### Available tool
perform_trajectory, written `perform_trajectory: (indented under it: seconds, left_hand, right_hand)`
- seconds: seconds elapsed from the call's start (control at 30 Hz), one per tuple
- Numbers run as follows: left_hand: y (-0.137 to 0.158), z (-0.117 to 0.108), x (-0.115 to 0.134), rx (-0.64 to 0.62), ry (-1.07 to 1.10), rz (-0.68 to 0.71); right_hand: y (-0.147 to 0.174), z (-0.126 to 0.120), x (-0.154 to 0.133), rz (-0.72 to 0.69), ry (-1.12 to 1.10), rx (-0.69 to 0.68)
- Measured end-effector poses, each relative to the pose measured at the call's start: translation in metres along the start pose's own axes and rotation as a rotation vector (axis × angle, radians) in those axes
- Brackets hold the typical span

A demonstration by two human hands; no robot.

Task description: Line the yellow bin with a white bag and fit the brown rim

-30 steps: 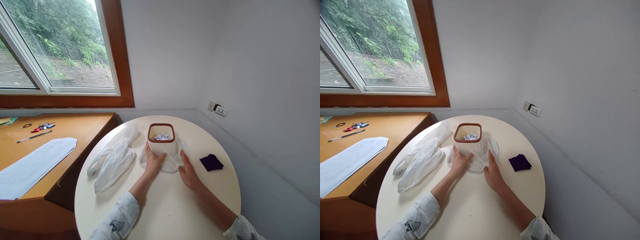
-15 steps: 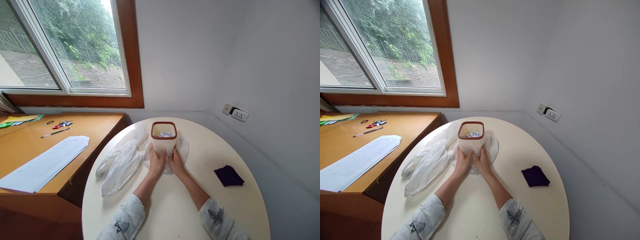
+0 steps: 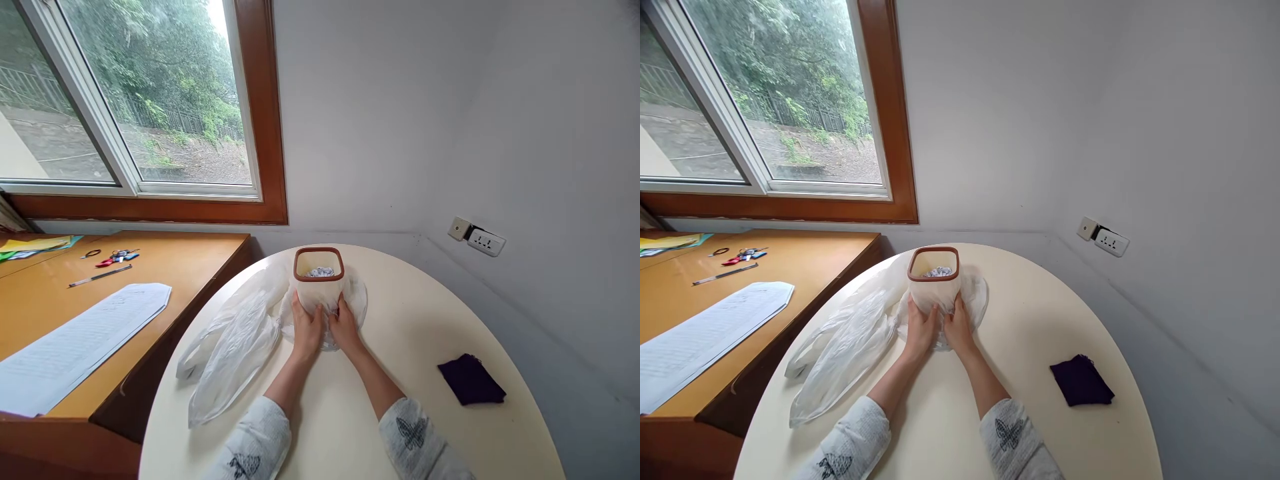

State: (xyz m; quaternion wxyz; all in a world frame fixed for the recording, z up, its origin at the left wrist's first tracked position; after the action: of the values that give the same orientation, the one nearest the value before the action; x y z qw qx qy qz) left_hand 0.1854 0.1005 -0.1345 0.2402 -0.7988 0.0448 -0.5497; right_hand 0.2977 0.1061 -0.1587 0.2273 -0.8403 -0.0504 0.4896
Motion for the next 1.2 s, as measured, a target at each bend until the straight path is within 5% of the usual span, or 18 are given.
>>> perform_trajectory:
  seconds: [0.23,0.47,0.67,0.83,0.97,1.2]
  left_hand:
    - [0.001,-0.004,-0.002,0.083,-0.179,0.132]
    - [0.012,-0.019,0.014,0.137,-0.376,0.369]
    - [0.049,-0.028,0.036,-0.133,-0.434,0.54]
    - [0.083,-0.039,0.042,-0.356,-0.42,0.558]
    - [0.088,-0.057,0.037,-0.398,-0.423,0.44]
    - [0.07,-0.085,0.027,-0.298,-0.383,0.209]
  right_hand:
    - [0.01,-0.019,-0.002,0.025,-0.031,0.093]
    - [0.051,-0.082,-0.009,-0.137,0.2,0.13]
    - [0.109,-0.175,0.021,-0.146,0.584,0.192]
    - [0.149,-0.226,0.048,0.148,0.888,0.06]
    - [0.167,-0.209,0.031,0.247,0.931,-0.096]
    - [0.169,-0.117,-0.056,0.032,0.743,-0.471]
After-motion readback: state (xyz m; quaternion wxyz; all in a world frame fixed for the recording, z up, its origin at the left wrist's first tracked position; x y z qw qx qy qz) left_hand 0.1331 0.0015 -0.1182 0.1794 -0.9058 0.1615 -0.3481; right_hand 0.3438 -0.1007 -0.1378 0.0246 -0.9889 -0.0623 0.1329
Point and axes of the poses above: each hand's wrist, its own y-axis away from the middle knuckle, its own z-axis out of the palm, x = y × z, the point moved 2 cm from there along -y, towards the middle knuckle
